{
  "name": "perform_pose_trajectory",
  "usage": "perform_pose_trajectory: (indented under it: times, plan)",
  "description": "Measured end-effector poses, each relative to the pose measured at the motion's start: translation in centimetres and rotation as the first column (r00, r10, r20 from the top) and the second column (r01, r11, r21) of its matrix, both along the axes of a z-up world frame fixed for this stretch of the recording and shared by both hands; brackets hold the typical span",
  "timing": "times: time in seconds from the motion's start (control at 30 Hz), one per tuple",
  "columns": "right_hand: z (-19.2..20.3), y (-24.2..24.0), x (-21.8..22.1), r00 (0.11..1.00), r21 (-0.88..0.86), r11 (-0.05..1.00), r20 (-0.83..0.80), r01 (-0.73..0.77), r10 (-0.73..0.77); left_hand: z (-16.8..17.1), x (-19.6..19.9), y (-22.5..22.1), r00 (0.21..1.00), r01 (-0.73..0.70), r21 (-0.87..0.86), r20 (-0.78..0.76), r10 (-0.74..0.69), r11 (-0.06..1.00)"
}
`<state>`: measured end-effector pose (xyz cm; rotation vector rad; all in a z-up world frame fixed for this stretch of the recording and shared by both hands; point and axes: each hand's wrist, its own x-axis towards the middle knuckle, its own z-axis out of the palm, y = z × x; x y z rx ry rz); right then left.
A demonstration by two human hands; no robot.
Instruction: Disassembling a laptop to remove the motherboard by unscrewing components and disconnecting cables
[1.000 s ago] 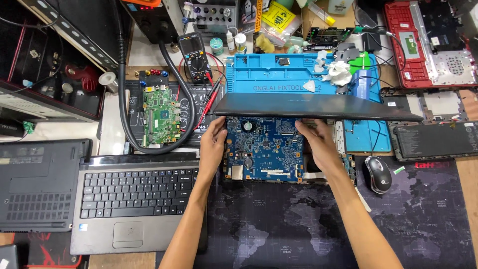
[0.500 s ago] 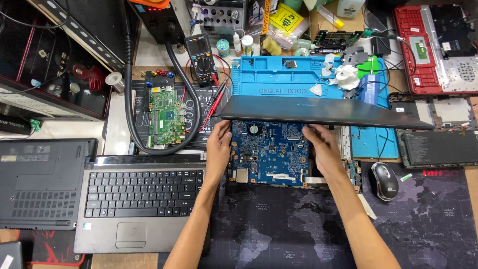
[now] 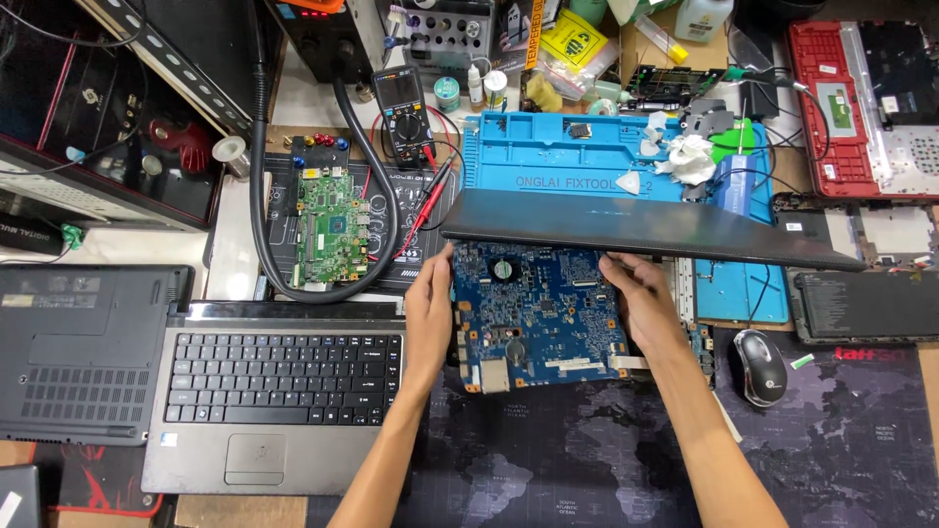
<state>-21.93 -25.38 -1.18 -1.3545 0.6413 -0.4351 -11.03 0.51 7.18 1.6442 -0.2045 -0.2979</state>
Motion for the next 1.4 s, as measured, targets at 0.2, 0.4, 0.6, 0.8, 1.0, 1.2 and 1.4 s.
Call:
perform_pose_trajectory:
  times: [0.2, 0.4, 0.6, 0.8, 1.0, 1.2, 1.4]
  plan:
    - [0.7, 0.2, -0.2, 1.0, 0.048, 0.999, 0.026, 0.001, -0.002, -4.8, -2.8, 2.2, 0.978, -0.018, -0.048, -0.208, 0.008, 0.999]
    - [2.5, 0.9, -0.8, 1.0, 0.086, 0.996, 0.019, -0.001, -0.001, -6.6, -2.6, 0.8, 0.935, -0.031, -0.157, -0.352, -0.027, 0.987]
    - [7.6, 2.2, -2.7, 0.962, -0.238, 0.946, -0.21, -0.221, 0.172, -4.6, -2.0, 1.9, 0.936, 0.005, -0.143, -0.348, -0.055, 0.99]
    - [11.7, 4.0, -4.4, 0.986, -0.733, 0.669, -0.014, -0.121, 0.163, -8.6, -1.6, 5.9, 0.849, -0.129, 0.012, -0.515, 0.117, 0.992]
    - [11.0, 3.0, -6.7, 0.823, -0.841, 0.209, 0.535, 0.499, 0.189, 0.4, -2.9, 2.0, 0.727, -0.321, -0.017, -0.646, 0.234, 0.947]
    - [13.5, 1.4, -5.3, 0.824, -0.818, -0.141, 0.524, 0.557, 0.217, 2.7, -2.6, 2.7, 0.733, -0.27, 0.043, -0.638, 0.235, 0.962]
    - [17.2, 3.6, -2.9, 0.994, -0.995, -0.08, 0.044, 0.053, 0.101, 0.5, -3.0, 3.5, 0.848, -0.006, -0.054, -0.53, -0.023, 0.999]
